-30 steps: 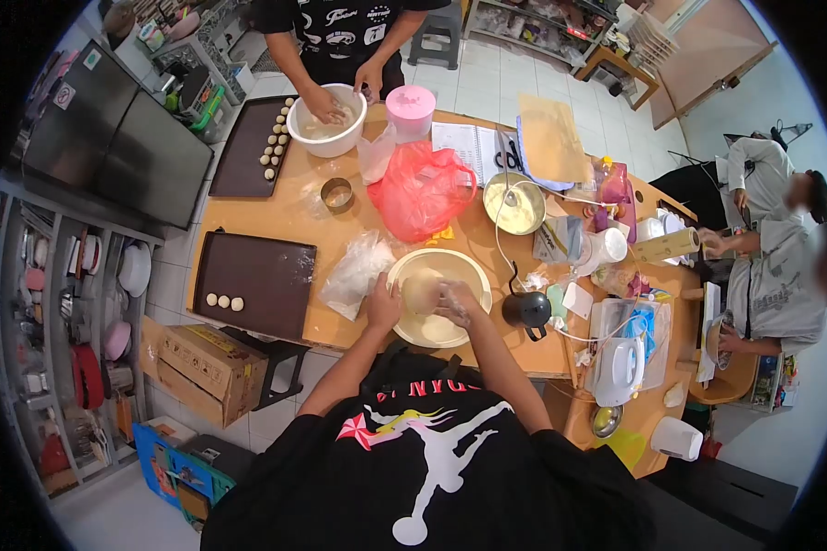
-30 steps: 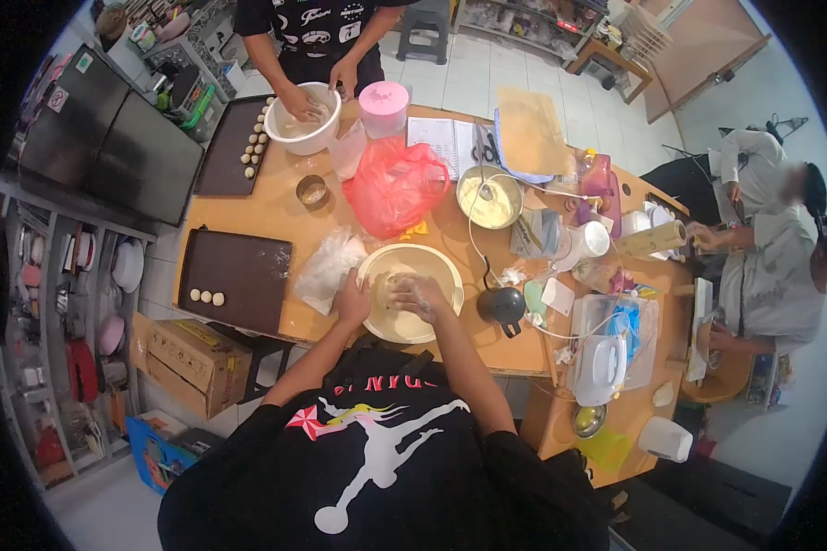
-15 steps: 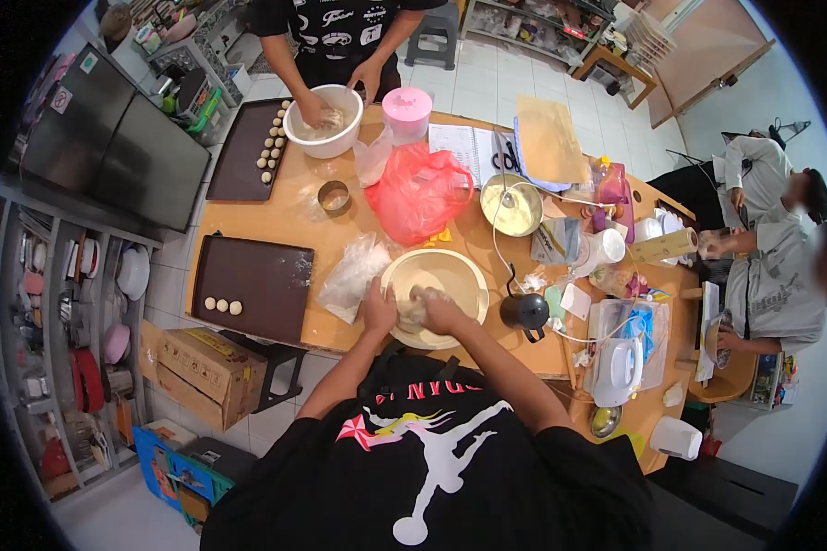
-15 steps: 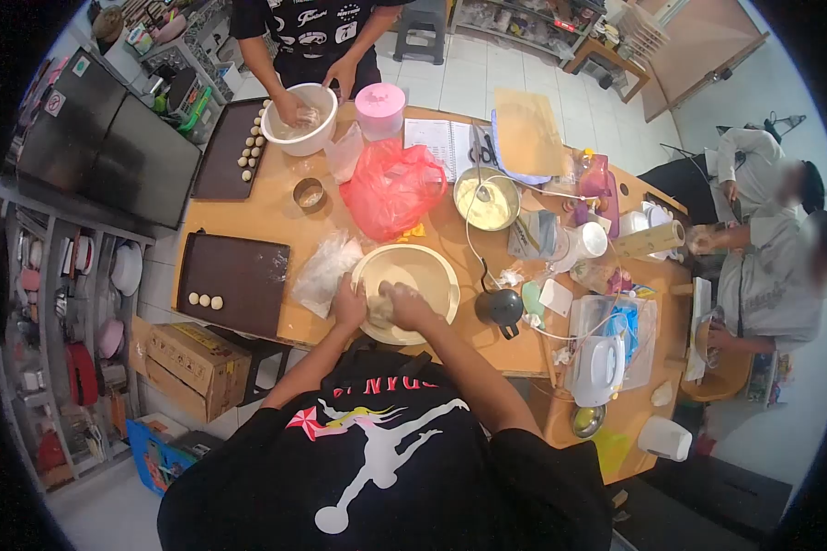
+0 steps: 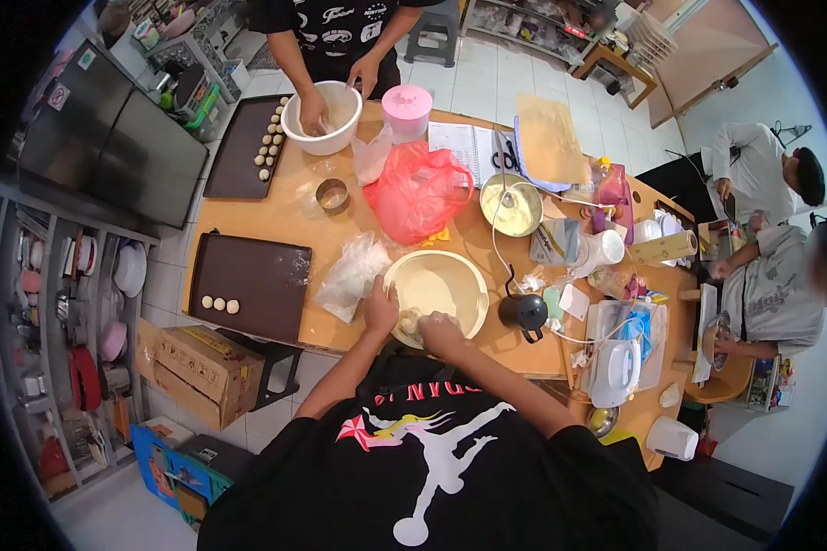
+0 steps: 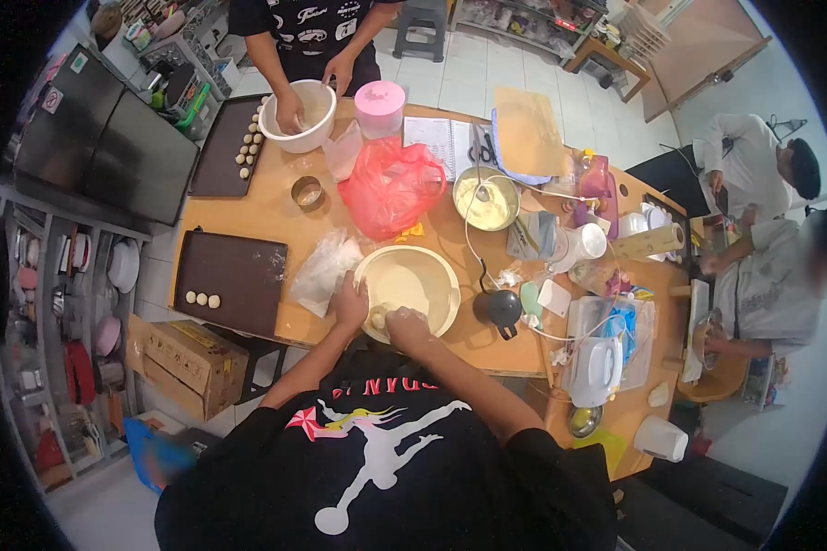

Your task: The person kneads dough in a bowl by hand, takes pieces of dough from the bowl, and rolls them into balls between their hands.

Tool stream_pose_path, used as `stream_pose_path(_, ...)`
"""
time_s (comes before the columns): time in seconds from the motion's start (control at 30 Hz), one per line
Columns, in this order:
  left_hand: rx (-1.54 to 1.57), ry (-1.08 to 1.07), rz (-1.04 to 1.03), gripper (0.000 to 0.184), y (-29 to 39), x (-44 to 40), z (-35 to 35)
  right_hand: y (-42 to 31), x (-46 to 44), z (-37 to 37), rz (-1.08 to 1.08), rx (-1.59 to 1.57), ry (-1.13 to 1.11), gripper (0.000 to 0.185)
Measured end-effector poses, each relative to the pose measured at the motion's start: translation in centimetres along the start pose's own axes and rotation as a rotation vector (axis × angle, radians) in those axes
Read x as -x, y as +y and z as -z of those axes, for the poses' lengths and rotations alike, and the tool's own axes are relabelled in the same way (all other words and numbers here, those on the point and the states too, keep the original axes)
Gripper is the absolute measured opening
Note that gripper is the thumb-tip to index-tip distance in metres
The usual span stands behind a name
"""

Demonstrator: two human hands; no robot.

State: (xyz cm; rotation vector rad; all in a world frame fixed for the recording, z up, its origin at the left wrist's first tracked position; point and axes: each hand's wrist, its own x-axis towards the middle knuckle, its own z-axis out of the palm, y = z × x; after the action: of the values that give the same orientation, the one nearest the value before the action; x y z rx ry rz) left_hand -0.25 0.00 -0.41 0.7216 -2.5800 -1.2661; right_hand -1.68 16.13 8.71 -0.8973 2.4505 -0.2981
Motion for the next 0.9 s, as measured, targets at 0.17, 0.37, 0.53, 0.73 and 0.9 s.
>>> stream_pose_path(0.17, -0.033, -0.021, 0.005, 0.025, 0.3, 0.0, 0.3, -1.1, -3.4, -2.6, -0.156, -0.054, 0.034, 0.025)
stream_pose_path(0.37, -0.09, -0.044, -0.006, 0.023, 1.0, 0.1, 1.1, 0.1, -7.0, -5.3, -0.339, -0.235, 0.207, 0.037)
stream_pose_path(0.53, -0.093, -0.028, -0.013, 0.024, 0.7, 0.3, 1.0, 6.4, -11.9, -8.4, -0.464, -1.058, -0.063, 0.019)
stream_pose_path(0.73, -0.073, -0.088, 0.044, 0.023, 1.4, 0.0, 1.5, 9.0, -7.5, -8.2, -0.523, -1.53, 0.447, 0.046)
stream_pose_path(0.9, -0.065, -0.074, 0.033, 0.024, 1.4, 0.0, 1.3, 3.2, -1.9, -1.7, -0.117, -0.518, 0.644, 0.061)
